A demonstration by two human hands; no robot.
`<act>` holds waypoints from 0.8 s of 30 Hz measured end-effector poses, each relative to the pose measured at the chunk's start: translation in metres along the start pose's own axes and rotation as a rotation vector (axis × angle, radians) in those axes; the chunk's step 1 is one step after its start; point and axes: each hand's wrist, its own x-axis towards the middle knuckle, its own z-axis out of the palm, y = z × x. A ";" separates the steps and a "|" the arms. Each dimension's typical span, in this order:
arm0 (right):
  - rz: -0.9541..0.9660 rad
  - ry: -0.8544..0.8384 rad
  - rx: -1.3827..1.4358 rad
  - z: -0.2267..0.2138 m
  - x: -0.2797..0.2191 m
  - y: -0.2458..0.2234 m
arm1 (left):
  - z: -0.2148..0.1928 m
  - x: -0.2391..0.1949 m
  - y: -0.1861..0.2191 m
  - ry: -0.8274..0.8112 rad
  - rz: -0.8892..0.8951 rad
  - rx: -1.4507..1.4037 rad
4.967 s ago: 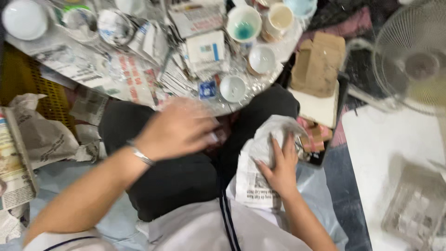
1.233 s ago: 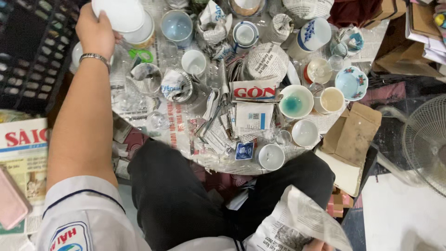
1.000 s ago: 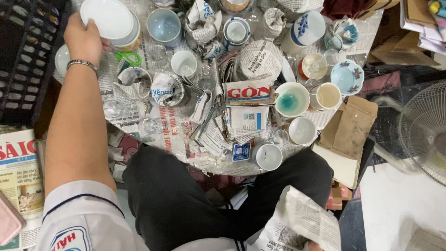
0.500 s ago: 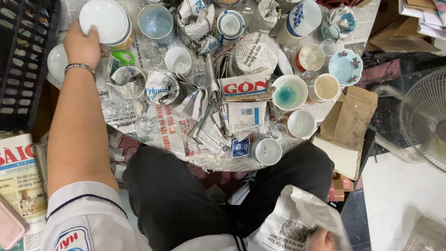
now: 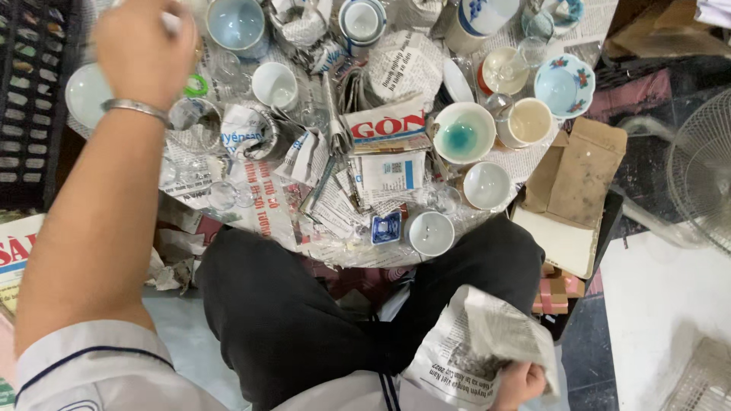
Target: The person sits cross-legged on the floor and wraps various small ceramic dishes, including bowls and cups, in sheets of newspaper. They fold the paper around each item to create a protective bundle and place the finished packages onto a nearby table.
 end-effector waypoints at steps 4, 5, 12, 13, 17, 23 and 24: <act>0.047 0.055 0.031 0.003 -0.008 0.006 | 0.008 0.009 0.083 -0.522 0.183 0.115; 0.052 0.054 0.033 0.003 -0.010 0.008 | 0.013 0.009 0.098 -0.585 0.186 0.156; 0.095 0.075 0.113 -0.005 -0.012 0.016 | 0.052 0.011 0.119 -0.726 -0.005 0.201; 0.104 0.074 0.127 -0.005 -0.014 0.021 | 0.057 0.010 0.116 -0.726 -0.038 0.181; 0.158 0.042 0.216 -0.010 -0.024 0.042 | 0.070 0.009 0.108 -0.748 -0.123 0.175; 0.182 -0.024 0.423 0.000 -0.029 0.040 | 0.088 0.005 0.111 -0.746 -0.168 0.229; 0.118 -0.040 0.379 0.001 -0.029 0.034 | 0.091 0.004 0.110 -0.744 -0.146 0.246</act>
